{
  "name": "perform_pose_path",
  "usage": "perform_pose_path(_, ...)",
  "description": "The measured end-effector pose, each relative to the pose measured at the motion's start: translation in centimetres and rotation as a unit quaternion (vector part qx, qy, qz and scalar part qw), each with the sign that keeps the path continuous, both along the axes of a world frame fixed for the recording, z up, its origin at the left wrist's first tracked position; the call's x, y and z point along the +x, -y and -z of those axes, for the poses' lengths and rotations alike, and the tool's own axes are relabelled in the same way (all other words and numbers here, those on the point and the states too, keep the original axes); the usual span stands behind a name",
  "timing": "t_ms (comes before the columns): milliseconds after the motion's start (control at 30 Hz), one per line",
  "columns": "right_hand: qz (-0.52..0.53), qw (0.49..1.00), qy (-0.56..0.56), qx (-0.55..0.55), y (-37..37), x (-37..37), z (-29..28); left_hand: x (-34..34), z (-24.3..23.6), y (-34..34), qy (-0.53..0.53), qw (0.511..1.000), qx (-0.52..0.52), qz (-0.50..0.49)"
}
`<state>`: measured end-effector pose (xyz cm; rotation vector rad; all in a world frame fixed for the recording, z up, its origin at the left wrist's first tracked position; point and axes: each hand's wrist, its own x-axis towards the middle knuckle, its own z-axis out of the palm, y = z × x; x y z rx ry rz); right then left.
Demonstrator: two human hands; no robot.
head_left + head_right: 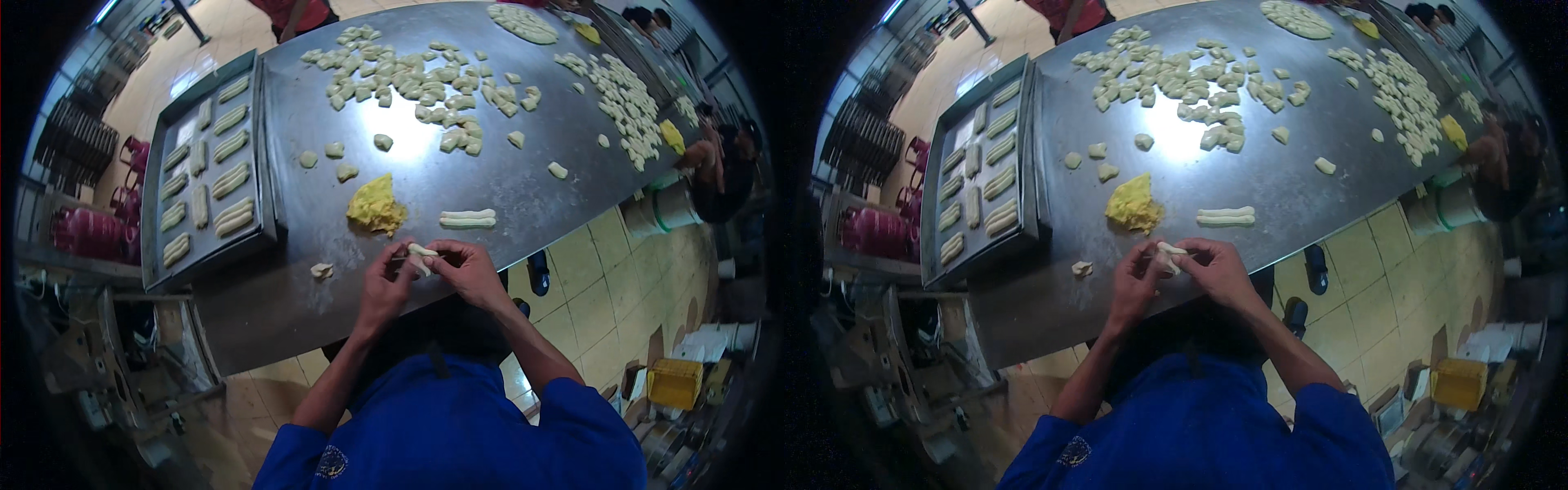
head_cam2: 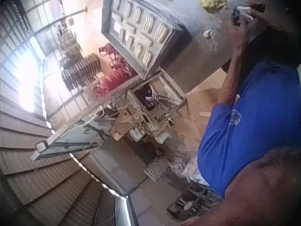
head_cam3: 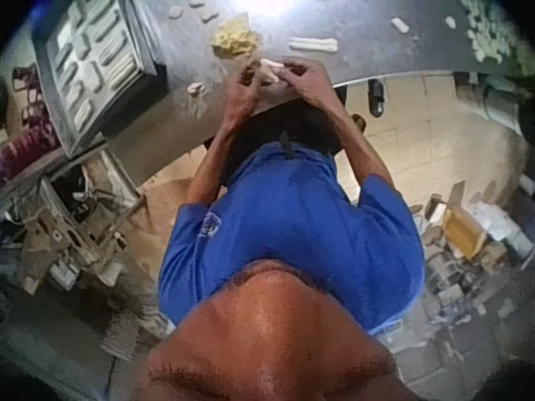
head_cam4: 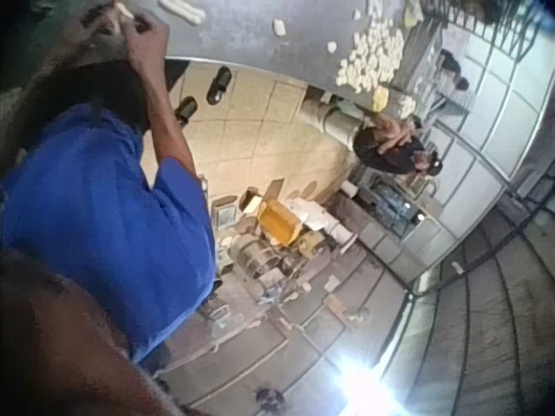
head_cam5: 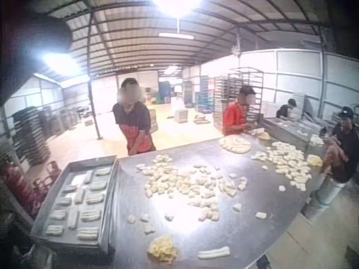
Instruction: The person prepares pastries by filling pieces of dough with yellow paste, rolling them into elongated dough sticks by hand, and placing the rolled dough sticks onto a metal tray.
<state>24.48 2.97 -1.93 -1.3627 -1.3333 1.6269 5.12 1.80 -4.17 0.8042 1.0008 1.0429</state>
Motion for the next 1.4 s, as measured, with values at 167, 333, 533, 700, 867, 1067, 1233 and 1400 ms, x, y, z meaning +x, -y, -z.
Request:
perform_pose_path(167,0.049,0.922,-0.325,-0.205,1.5,-4.4,-0.4,-1.7,0.3,2.0,-0.219,0.925,0.307,-0.033)
perform_pose_path(333,0.047,0.964,-0.238,-0.107,-1.1,-5.7,3.5,-3.7,0.1,4.0,-0.242,0.942,0.188,-0.135)
perform_pose_path(533,0.063,0.892,0.329,0.304,-4.8,-7.8,4.5,-7.8,3.5,5.8,-0.412,0.849,0.276,-0.184)
perform_pose_path(700,0.058,0.890,0.288,0.349,-5.7,-8.2,5.5,-6.9,2.9,5.6,-0.409,0.847,0.279,-0.192)
perform_pose_path(867,0.010,0.868,0.323,0.378,-5.6,-7.5,6.0,-7.0,3.3,5.7,-0.413,0.843,0.286,-0.193)
perform_pose_path(1067,-0.042,0.857,0.337,0.388,-4.9,-6.3,5.3,-7.6,2.6,4.9,-0.374,0.897,0.193,-0.133)
perform_pose_path(1233,0.029,0.977,-0.180,-0.113,-2.6,-4.4,0.4,-6.6,1.7,2.3,0.074,0.992,-0.094,-0.049)
perform_pose_path(1400,0.032,0.901,-0.366,-0.230,-1.2,-3.8,-0.7,-3.5,1.8,-0.4,0.359,0.925,-0.103,0.071)
